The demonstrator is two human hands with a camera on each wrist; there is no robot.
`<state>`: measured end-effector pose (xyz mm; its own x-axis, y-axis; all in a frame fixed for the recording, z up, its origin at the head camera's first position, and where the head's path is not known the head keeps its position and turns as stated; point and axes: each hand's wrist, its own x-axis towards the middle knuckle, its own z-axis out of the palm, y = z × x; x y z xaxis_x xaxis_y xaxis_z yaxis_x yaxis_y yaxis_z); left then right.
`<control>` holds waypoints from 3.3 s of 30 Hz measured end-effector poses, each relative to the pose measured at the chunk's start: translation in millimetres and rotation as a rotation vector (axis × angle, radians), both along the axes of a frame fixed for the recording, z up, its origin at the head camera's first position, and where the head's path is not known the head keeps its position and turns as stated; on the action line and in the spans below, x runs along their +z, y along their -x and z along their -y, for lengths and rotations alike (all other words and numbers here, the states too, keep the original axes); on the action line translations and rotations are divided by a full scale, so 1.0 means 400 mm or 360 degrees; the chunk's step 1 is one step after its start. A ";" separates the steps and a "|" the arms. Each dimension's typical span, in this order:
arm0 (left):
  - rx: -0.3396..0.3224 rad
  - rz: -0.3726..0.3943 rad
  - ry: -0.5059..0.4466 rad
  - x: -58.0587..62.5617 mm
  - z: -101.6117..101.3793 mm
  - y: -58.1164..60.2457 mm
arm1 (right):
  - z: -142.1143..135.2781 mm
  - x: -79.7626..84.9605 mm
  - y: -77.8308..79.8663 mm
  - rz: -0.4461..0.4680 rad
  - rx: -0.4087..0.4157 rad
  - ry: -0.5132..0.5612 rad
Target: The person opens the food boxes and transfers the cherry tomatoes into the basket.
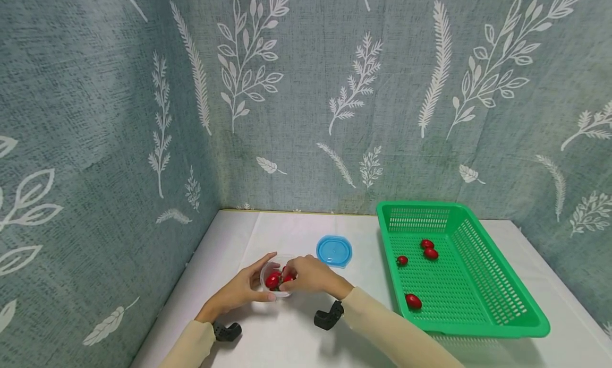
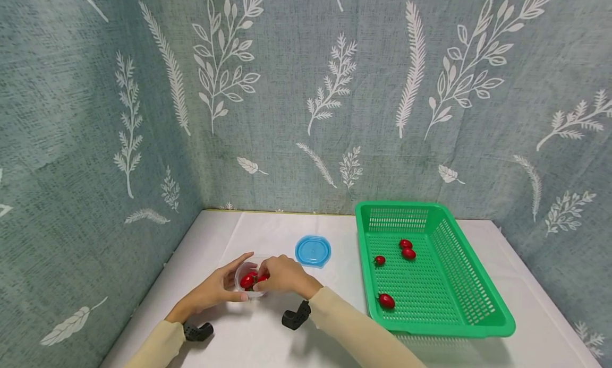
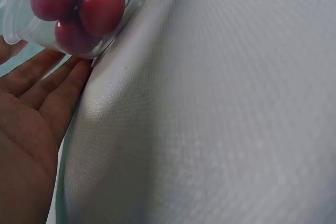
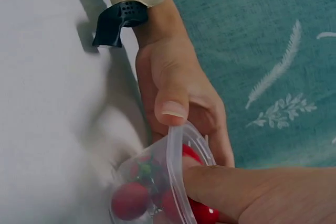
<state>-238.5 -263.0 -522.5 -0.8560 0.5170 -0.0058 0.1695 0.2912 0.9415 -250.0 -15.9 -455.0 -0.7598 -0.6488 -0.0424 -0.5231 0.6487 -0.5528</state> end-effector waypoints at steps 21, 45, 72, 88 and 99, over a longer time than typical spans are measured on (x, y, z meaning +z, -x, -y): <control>0.0021 -0.0019 0.0019 -0.005 -0.004 0.002 | -0.026 0.026 -0.010 -0.0111 0.0036 0.0042; 0.0018 -0.0006 0.0033 0.004 -0.004 0.007 | -0.112 0.102 -0.013 -0.0239 -0.0056 0.0186; 0.0015 -0.0042 -0.0026 0.003 -0.002 0.003 | -0.291 0.113 0.019 -0.0330 -0.0360 0.0330; 0.0027 -0.0042 -0.0008 0.000 -0.004 0.009 | -0.437 0.122 0.029 -0.0313 -0.0588 0.0377; 0.0042 -0.0042 -0.0021 0.000 -0.002 0.008 | -0.523 0.122 0.044 -0.0274 -0.0683 0.0395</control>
<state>-241.7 -262.4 -522.6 -0.8690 0.4942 0.0236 0.1867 0.2835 0.9406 -267.8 193.4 -406.2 -0.9419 -0.2522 0.2218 -0.3357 0.6852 -0.6464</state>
